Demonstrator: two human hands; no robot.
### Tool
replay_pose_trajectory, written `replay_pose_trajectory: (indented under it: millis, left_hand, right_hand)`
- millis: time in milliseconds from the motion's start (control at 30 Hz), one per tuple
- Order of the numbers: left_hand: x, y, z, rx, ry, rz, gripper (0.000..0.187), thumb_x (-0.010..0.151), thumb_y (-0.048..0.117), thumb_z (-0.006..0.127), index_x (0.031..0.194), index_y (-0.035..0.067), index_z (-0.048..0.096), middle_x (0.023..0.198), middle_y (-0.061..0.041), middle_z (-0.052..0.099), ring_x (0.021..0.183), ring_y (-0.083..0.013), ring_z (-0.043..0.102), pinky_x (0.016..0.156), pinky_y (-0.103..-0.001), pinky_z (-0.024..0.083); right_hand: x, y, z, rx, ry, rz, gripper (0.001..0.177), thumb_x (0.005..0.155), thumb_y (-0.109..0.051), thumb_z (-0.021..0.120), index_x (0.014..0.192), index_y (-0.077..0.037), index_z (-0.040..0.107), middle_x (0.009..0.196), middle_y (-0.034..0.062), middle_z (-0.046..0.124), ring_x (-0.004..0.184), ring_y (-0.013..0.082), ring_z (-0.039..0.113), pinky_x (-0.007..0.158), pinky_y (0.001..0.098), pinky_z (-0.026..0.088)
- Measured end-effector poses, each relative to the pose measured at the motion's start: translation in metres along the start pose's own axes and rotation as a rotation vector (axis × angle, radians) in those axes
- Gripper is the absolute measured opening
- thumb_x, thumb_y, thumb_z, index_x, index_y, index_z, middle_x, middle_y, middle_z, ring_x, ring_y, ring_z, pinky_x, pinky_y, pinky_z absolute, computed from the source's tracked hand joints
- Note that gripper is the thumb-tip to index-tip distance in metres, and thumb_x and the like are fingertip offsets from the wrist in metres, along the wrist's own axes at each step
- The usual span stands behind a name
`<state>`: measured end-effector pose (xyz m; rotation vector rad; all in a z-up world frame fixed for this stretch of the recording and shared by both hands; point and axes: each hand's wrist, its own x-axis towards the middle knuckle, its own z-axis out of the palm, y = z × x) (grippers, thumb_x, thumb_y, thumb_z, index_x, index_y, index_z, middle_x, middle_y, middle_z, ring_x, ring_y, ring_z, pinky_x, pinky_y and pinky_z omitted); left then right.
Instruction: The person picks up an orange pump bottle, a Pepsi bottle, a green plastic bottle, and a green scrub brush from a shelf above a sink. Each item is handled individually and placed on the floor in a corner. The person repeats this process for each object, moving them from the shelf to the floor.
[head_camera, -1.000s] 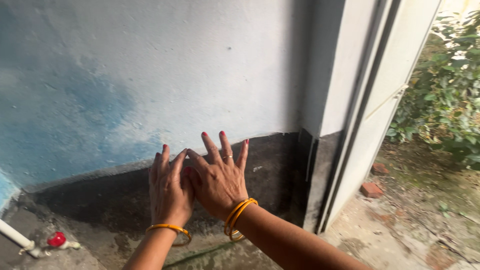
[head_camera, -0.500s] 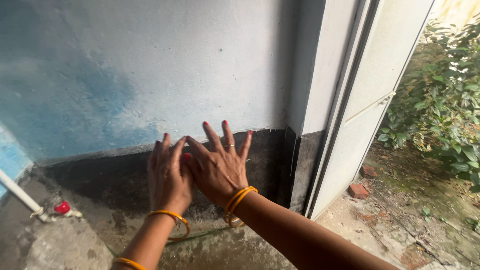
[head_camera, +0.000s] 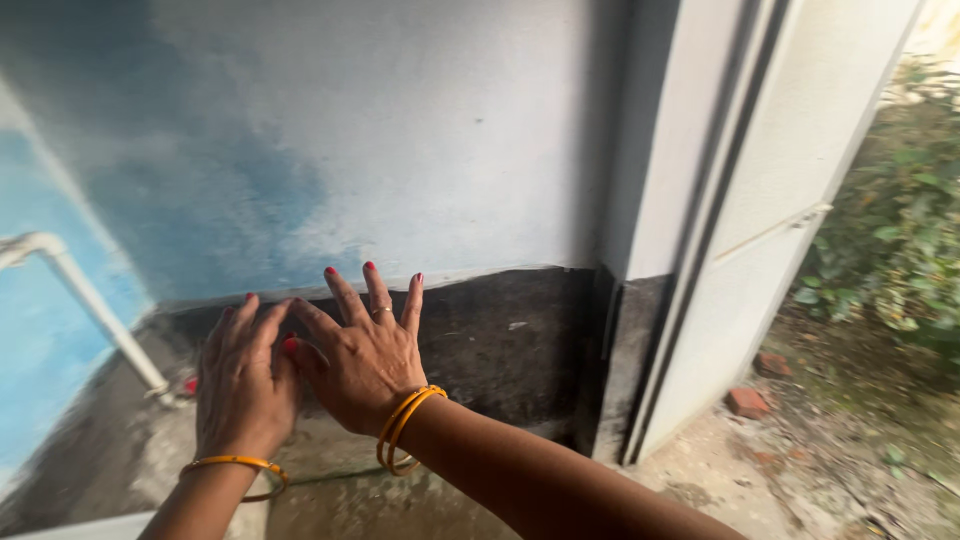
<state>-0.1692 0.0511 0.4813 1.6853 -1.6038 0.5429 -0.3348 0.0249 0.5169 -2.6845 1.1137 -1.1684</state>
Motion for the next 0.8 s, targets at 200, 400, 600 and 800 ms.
replay_pose_trajectory:
  millis: [200, 400, 600, 800]
  left_hand:
    - [-0.021, -0.025, -0.046, 0.068, -0.013, -0.072, 0.052, 0.092, 0.019, 0.061, 0.144, 0.014, 0.054, 0.157, -0.016, 0.042, 0.149, -0.0360, 0.032, 0.121, -0.053, 0.021]
    - [-0.053, -0.053, -0.099, 0.070, 0.035, -0.066, 0.050, 0.095, 0.019, 0.060, 0.144, 0.014, 0.053, 0.156, -0.018, 0.044, 0.150, -0.0380, 0.033, 0.122, -0.056, 0.022]
    - [-0.077, -0.071, -0.149, 0.129, 0.008, -0.102, 0.050, 0.092, 0.018, 0.061, 0.141, 0.013, 0.055, 0.154, -0.019, 0.045, 0.147, -0.0406, 0.033, 0.119, -0.059, 0.023]
    - [-0.113, -0.098, -0.211, 0.216, 0.064, -0.154, 0.049, 0.091, 0.017, 0.060, 0.140, 0.013, 0.056, 0.153, -0.020, 0.046, 0.145, -0.0423, 0.037, 0.117, -0.059, 0.025]
  right_hand:
    - [0.002, -0.052, 0.006, -0.008, -0.007, -0.064, 0.053, 0.099, -0.051, 0.045, 0.145, -0.026, 0.053, 0.164, 0.0173, 0.028, 0.155, 0.0476, 0.007, 0.111, 0.0797, -0.012]
    - [-0.005, -0.116, 0.018, 0.048, -0.036, -0.054, 0.051, 0.100, -0.051, 0.045, 0.145, -0.027, 0.055, 0.165, 0.0164, 0.028, 0.155, 0.0473, 0.008, 0.113, 0.0791, -0.012]
    - [-0.014, -0.165, 0.030, 0.091, 0.056, -0.151, 0.054, 0.099, -0.049, 0.046, 0.147, -0.026, 0.052, 0.159, 0.0198, 0.030, 0.147, 0.0510, 0.009, 0.106, 0.0818, -0.013]
    - [-0.023, -0.232, 0.035, 0.150, 0.002, -0.196, 0.046, 0.099, -0.047, 0.050, 0.140, -0.026, 0.058, 0.160, 0.0170, 0.034, 0.153, 0.0469, 0.014, 0.112, 0.0803, -0.009]
